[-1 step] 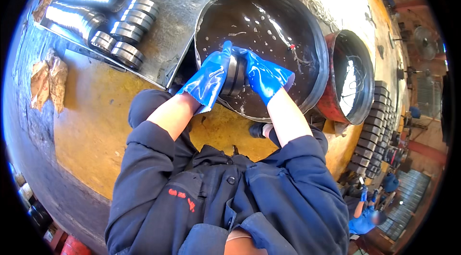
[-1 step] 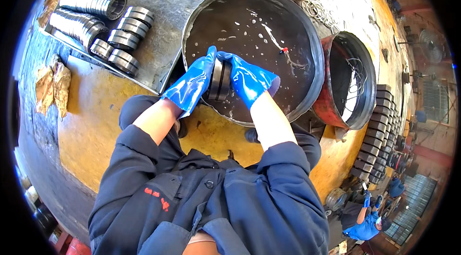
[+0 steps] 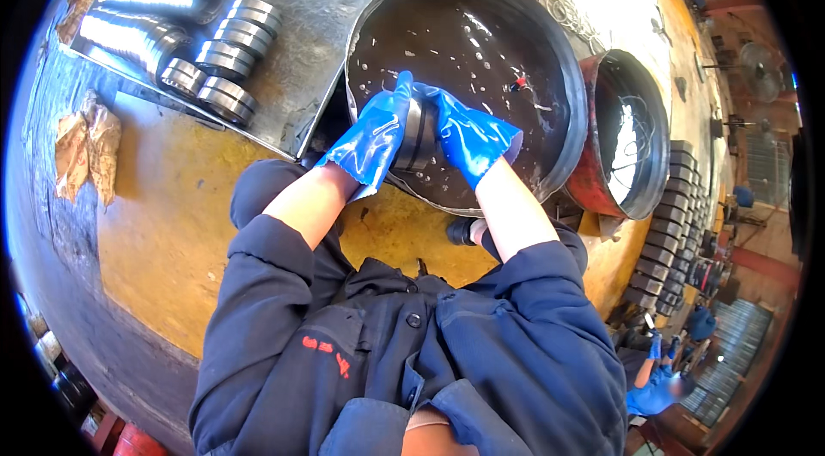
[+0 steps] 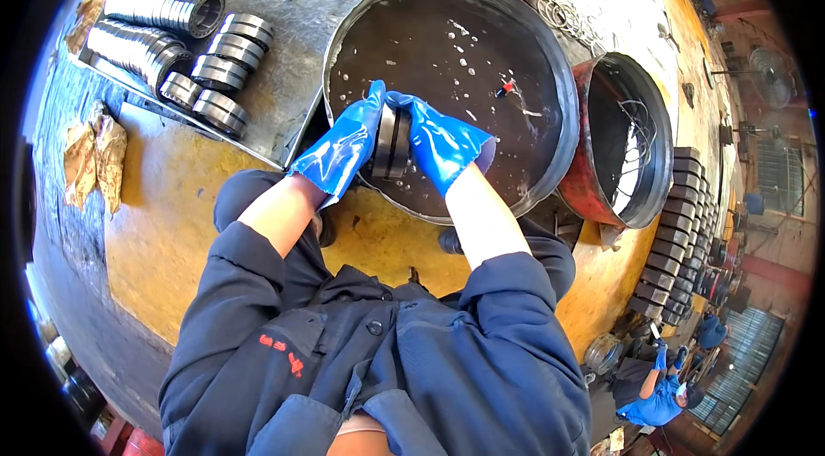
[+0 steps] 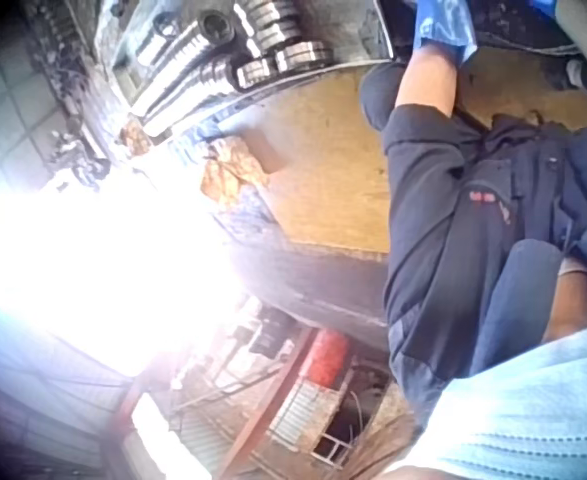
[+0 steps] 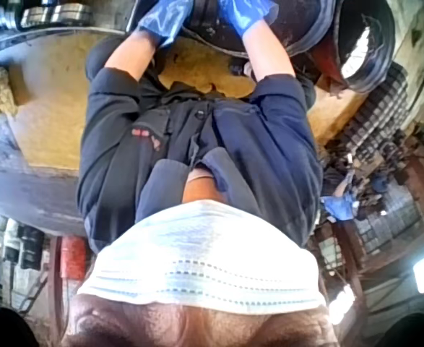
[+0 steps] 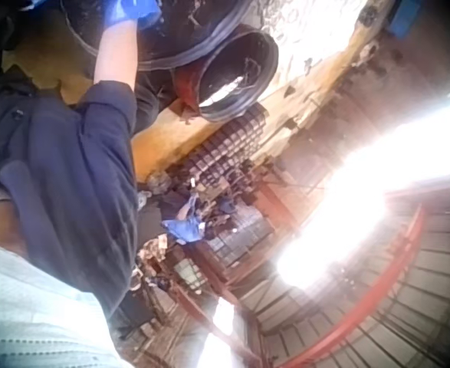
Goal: The person washes metal bearings in a container of dark liquid, scrubbing them with their hands and a small brush, and then places the bearings onto a metal tray.
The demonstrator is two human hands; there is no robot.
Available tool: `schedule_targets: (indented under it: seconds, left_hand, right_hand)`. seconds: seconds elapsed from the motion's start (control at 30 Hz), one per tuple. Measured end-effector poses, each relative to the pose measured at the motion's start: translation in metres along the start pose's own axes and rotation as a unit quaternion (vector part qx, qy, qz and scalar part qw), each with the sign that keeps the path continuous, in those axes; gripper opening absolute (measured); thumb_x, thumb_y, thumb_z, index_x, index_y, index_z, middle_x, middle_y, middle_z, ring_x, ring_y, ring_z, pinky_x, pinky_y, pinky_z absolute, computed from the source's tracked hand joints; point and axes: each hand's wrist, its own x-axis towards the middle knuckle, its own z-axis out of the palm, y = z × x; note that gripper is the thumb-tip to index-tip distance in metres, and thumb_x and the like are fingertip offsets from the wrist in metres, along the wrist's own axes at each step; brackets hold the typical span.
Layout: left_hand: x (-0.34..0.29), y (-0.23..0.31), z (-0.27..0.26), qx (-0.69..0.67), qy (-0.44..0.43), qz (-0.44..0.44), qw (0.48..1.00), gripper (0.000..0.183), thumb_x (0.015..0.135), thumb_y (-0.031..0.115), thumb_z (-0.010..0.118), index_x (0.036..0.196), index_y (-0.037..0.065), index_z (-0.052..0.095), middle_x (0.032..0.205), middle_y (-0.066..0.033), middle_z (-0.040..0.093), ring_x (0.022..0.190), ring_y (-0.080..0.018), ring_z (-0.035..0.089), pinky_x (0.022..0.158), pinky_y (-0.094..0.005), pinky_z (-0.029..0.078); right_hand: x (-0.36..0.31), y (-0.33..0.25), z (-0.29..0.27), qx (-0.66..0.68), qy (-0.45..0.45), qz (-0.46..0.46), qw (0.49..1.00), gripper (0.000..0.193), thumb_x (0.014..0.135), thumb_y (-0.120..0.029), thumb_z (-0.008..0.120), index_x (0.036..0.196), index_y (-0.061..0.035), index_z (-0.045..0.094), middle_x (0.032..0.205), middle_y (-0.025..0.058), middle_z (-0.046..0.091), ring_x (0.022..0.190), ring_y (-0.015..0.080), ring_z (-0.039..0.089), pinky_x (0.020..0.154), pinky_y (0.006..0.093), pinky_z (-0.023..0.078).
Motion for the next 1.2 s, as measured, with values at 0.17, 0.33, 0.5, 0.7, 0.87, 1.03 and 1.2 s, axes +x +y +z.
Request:
schedule_targets:
  seconds: [0.17,0.33,0.5,0.7,0.87,1.03,1.2]
  left_hand:
    - [0.004,-0.021,-0.011,-0.137,-0.025,-0.039,0.989,0.069,0.117,0.057,0.032,0.124,0.004,0.074,0.108,-0.0102,0.078,0.1,-0.0197,0.072,0.096,-0.0348,0.056]
    - [0.004,-0.012,0.006,-0.146,-0.056,-0.006,0.988,0.064,0.116,0.057,0.034,0.122,0.008,0.075,0.101,-0.006,0.078,0.084,-0.0147,0.073,0.077,-0.0301,0.058]
    - [-0.002,-0.001,0.006,-0.205,-0.029,-0.077,0.975,0.059,0.115,0.056,0.039,0.118,0.01,0.074,0.095,-0.0056,0.076,0.078,-0.0169,0.071,0.07,-0.0327,0.058]
    - [0.004,-0.018,0.018,-0.141,-0.046,-0.059,0.987,0.05,0.111,0.053,0.054,0.112,0.007,0.074,0.094,-0.0085,0.074,0.075,-0.0178,0.068,0.069,-0.0321,0.056]
    - [0.011,-0.03,0.014,-0.194,-0.058,-0.046,0.978,0.051,0.109,0.052,0.057,0.117,0.004,0.071,0.096,-0.0086,0.073,0.08,-0.0177,0.069,0.069,-0.0298,0.055]
    - [0.014,-0.014,0.038,-0.151,0.003,-0.06,0.987,0.047,0.109,0.047,0.06,0.122,0.003,0.069,0.099,-0.0109,0.074,0.082,-0.0204,0.071,0.073,-0.0317,0.058]
    - [0.002,0.002,0.058,-0.164,-0.036,-0.097,0.981,0.05,0.109,0.046,0.059,0.134,0.003,0.066,0.113,-0.0149,0.075,0.098,-0.0272,0.074,0.089,-0.0423,0.062]
  right_hand:
    - [-0.061,-0.007,0.051,-0.006,0.009,0.021,1.0,0.051,0.11,-0.039,0.059,0.15,-0.0076,0.059,0.141,0.008,0.069,0.128,0.0185,0.066,0.111,0.0356,0.049]
    - [-0.036,0.076,-0.011,-0.084,-0.043,-0.093,0.991,0.06,0.095,-0.037,0.084,0.14,-0.0018,0.066,0.124,0.0072,0.076,0.111,0.0173,0.071,0.099,0.0352,0.055]
    - [-0.058,0.013,0.015,-0.06,-0.038,0.008,0.997,0.063,0.096,-0.049,0.08,0.135,-0.0015,0.067,0.119,0.0104,0.077,0.115,0.0212,0.071,0.102,0.0365,0.053]
    - [-0.037,0.073,-0.016,-0.102,-0.032,-0.079,0.991,0.073,0.092,-0.049,0.083,0.141,0.0017,0.063,0.127,0.0141,0.074,0.115,0.0214,0.069,0.102,0.0383,0.054]
    - [-0.021,0.087,0.0,0.01,-0.02,-0.118,0.993,0.075,0.098,-0.048,0.079,0.144,0.0054,0.055,0.13,0.0142,0.07,0.118,0.0212,0.067,0.104,0.0383,0.054]
    - [-0.01,0.084,-0.005,0.017,0.022,-0.129,0.991,0.061,0.099,-0.038,0.076,0.144,-0.0011,0.06,0.131,0.0146,0.072,0.119,0.0241,0.066,0.105,0.0411,0.052]
    - [-0.077,0.016,-0.007,-0.148,0.114,-0.086,0.979,0.054,0.098,-0.033,0.07,0.139,0.0004,0.062,0.123,0.0239,0.073,0.117,0.0372,0.071,0.101,0.044,0.054]
